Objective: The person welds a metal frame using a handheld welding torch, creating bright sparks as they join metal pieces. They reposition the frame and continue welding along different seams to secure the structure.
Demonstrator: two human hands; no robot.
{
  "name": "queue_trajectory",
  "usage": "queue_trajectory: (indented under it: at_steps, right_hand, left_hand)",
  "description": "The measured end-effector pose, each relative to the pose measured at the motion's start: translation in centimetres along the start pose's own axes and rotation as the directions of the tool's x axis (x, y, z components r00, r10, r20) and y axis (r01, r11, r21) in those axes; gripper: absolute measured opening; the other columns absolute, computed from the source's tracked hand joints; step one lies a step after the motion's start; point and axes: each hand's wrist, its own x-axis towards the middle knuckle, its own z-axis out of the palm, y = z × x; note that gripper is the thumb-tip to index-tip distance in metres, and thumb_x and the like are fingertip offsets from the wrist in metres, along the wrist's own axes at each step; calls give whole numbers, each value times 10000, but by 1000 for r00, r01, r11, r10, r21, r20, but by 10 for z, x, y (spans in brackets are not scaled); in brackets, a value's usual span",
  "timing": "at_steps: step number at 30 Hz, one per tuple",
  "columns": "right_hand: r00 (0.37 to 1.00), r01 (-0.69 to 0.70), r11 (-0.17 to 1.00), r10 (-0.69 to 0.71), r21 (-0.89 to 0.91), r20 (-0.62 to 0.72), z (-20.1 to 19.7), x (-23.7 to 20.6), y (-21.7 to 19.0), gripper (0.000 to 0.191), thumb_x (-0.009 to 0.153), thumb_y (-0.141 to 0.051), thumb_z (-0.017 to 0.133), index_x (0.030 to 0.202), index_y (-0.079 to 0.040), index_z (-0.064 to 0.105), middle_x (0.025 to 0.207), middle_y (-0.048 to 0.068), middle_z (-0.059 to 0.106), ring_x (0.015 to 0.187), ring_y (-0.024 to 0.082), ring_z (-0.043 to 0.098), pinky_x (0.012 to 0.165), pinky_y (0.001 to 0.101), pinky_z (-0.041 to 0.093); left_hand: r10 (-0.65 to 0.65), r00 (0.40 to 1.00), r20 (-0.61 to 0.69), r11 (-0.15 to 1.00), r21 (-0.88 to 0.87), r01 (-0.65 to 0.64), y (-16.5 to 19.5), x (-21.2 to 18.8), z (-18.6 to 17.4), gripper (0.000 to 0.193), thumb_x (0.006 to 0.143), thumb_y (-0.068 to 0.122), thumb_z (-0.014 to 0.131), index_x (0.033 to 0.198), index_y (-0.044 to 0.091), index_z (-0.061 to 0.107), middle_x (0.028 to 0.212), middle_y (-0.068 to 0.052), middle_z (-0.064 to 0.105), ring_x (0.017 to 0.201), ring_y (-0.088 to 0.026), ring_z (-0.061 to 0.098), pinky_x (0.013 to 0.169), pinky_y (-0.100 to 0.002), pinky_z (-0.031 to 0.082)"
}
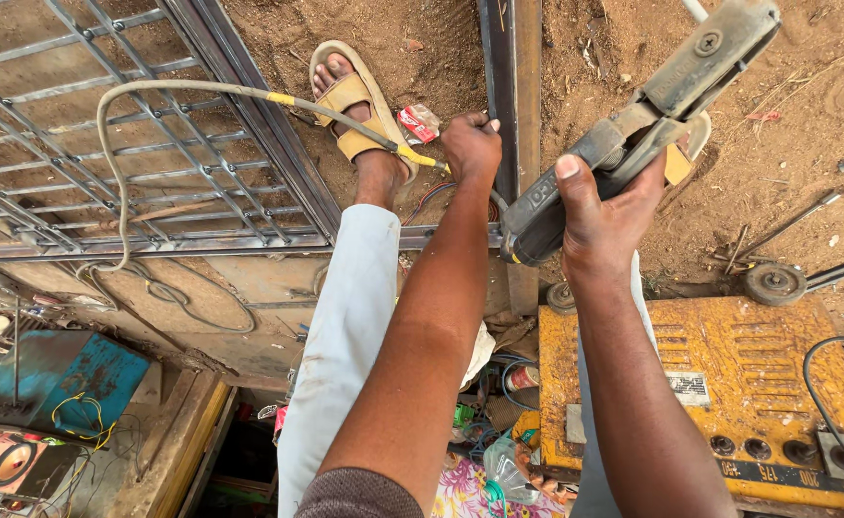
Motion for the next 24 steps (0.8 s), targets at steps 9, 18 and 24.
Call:
queue_trajectory:
  at_steps: [9, 18, 24]
  right_hand:
    - [999, -48, 998, 49, 28, -11, 3, 0, -4, 849, 866, -353, 926, 1466, -14, 430, 1191, 43, 574, 1116, 160, 603, 1037, 336, 541]
    - [999, -47, 998, 48, 48, -13, 3, -2, -1, 749, 899, -282, 899, 1440, -14, 455, 1174, 40, 575, 1088, 148, 594, 1030, 319, 527]
    - [999, -35, 999, 35, 27, -1, 2, 0, -2, 723, 910, -274, 895, 1429, -15, 463, 1163, 30, 574, 1075, 145, 594, 1023, 315, 528]
  left_hand:
    - [-26, 1000, 17, 1000, 16, 26, -7, 5, 8, 150, 834, 137, 797, 979, 102, 807, 916, -117, 802, 811, -223, 791, 735, -360, 613]
    - [-32, 999, 7, 998, 50, 32, 1, 2, 1, 183, 813, 198, 828, 980, 124, 818, 927, -130, 798, 840, -245, 779, 779, -369, 589]
    - [-39, 999, 11, 998, 43, 38, 3, -1, -2, 185, 809, 200, 827, 980, 129, 818, 922, -120, 797, 838, -252, 778, 783, -381, 589]
